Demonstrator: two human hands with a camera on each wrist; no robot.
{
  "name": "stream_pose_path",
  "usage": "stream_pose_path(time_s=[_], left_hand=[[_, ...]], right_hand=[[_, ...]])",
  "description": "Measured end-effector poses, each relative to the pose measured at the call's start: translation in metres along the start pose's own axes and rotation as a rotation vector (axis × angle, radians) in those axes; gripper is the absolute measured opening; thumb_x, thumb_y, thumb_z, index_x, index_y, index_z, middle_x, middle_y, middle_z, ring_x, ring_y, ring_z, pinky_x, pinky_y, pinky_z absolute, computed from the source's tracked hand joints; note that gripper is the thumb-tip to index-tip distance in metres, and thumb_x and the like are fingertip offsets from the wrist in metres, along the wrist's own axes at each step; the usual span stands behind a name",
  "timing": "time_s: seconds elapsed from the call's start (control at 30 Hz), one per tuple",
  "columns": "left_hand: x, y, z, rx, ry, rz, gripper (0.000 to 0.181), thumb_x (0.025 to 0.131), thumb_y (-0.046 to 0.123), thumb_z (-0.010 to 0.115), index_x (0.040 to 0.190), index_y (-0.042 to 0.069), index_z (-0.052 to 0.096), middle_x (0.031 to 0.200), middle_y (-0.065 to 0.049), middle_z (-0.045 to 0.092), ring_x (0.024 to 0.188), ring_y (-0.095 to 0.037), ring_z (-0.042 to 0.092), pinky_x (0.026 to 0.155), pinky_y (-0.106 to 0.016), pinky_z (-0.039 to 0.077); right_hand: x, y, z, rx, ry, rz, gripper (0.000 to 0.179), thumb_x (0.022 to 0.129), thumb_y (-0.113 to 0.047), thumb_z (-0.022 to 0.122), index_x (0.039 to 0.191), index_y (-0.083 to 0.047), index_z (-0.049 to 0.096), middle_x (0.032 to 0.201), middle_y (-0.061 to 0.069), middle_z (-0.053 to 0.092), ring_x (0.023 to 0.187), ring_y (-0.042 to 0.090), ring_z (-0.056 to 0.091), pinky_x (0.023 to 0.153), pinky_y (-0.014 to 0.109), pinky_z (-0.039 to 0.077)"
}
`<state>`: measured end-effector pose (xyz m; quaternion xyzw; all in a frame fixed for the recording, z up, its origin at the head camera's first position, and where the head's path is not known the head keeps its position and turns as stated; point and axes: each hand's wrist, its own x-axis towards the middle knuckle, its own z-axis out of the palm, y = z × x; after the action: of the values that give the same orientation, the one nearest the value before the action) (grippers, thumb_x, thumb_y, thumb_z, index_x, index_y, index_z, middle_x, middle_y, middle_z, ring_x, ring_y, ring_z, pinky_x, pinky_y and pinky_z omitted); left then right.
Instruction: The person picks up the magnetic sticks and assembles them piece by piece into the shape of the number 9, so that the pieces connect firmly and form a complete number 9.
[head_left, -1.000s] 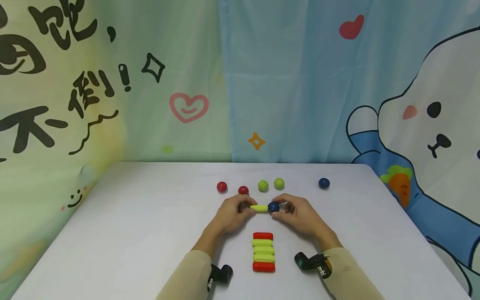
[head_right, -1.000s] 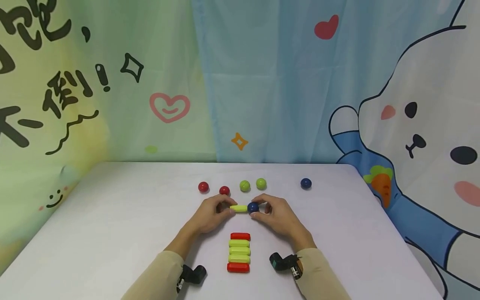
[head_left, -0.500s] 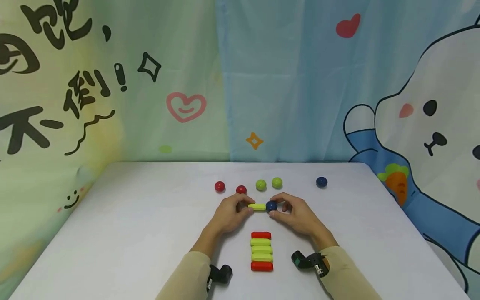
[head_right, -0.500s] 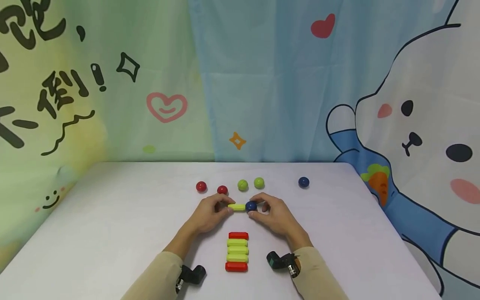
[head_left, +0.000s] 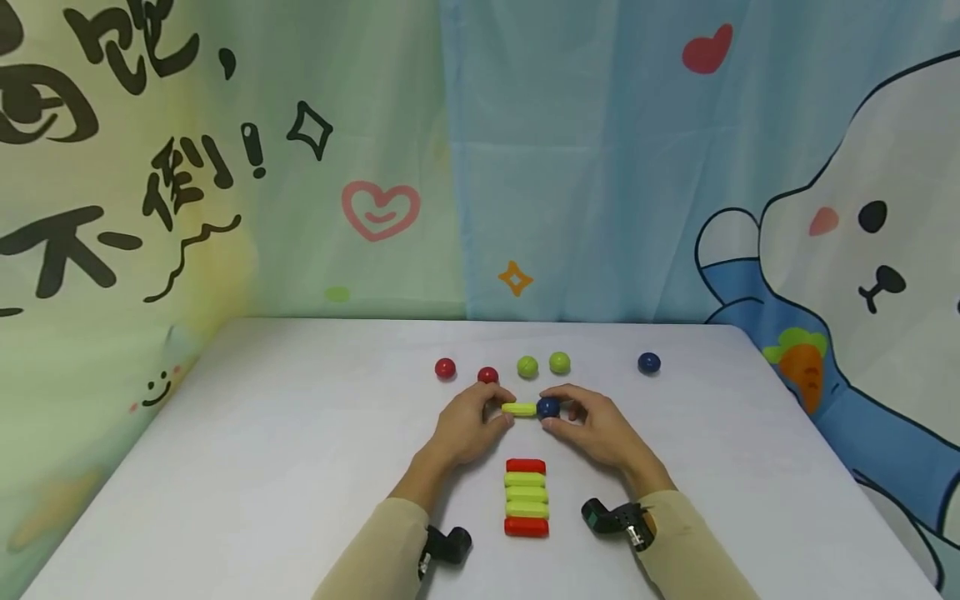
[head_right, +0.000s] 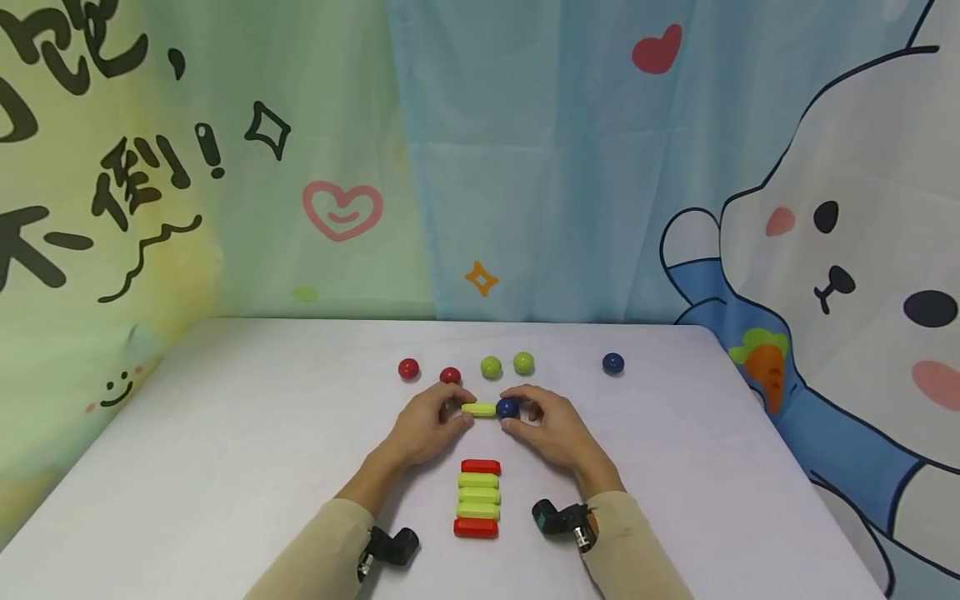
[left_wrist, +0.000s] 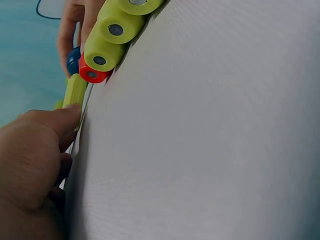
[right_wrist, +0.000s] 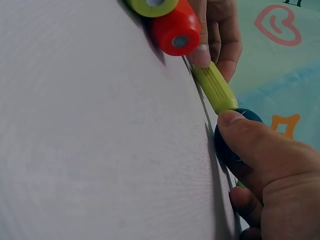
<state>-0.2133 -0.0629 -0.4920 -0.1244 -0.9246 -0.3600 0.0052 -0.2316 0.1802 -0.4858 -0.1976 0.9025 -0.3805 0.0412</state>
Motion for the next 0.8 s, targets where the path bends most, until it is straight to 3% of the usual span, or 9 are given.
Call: stream_pose_path(time_s=[0.23, 0.47, 0.63, 0.8], left_hand=[[0.000, -0.006, 0.000, 0.043, -0.045, 0.074, 0.034, 0.098, 0.028, 0.070, 0.132, 0.027, 0.065, 0.126, 0.005, 0.062, 0.102, -0.013, 0.058, 0.095, -0.034, 0.052], [-0.001, -0.015, -0.021, 0.075, -0.057, 0.098, 0.045, 0.096, 0.025, 0.073, 0.139, 0.022, 0.059, 0.129, 0.002, 0.059, 0.102, -0.015, 0.057, 0.099, -0.036, 0.051], [0.003, -0.011, -0.025, 0.055, -0.104, 0.122, 0.051, 0.096, 0.027, 0.074, 0.143, 0.019, 0.055, 0.131, 0.000, 0.056, 0.108, -0.016, 0.056, 0.104, -0.036, 0.049], [0.003, -0.005, -0.023, 0.030, -0.112, 0.125, 0.049, 0.095, 0.023, 0.074, 0.140, 0.019, 0.057, 0.126, 0.001, 0.057, 0.103, -0.015, 0.056, 0.097, -0.033, 0.052]], right_hand=[[-0.002, 0.001, -0.002, 0.022, 0.000, 0.003, 0.040, 0.093, -0.026, 0.076, 0.132, -0.022, 0.066, 0.108, 0.001, 0.062, 0.096, 0.021, 0.052, 0.080, 0.037, 0.043], [0.012, -0.007, 0.009, 0.029, -0.014, -0.018, 0.041, 0.094, -0.032, 0.075, 0.133, -0.023, 0.065, 0.110, 0.001, 0.063, 0.097, 0.020, 0.053, 0.081, 0.034, 0.043], [0.010, -0.007, 0.006, 0.039, 0.016, 0.014, 0.039, 0.091, -0.026, 0.079, 0.129, -0.024, 0.067, 0.106, 0.001, 0.063, 0.096, 0.021, 0.053, 0.082, 0.037, 0.043], [0.003, -0.002, 0.000, 0.028, 0.005, 0.020, 0.039, 0.092, -0.026, 0.078, 0.129, -0.024, 0.067, 0.107, 0.001, 0.064, 0.096, 0.021, 0.053, 0.082, 0.037, 0.043]])
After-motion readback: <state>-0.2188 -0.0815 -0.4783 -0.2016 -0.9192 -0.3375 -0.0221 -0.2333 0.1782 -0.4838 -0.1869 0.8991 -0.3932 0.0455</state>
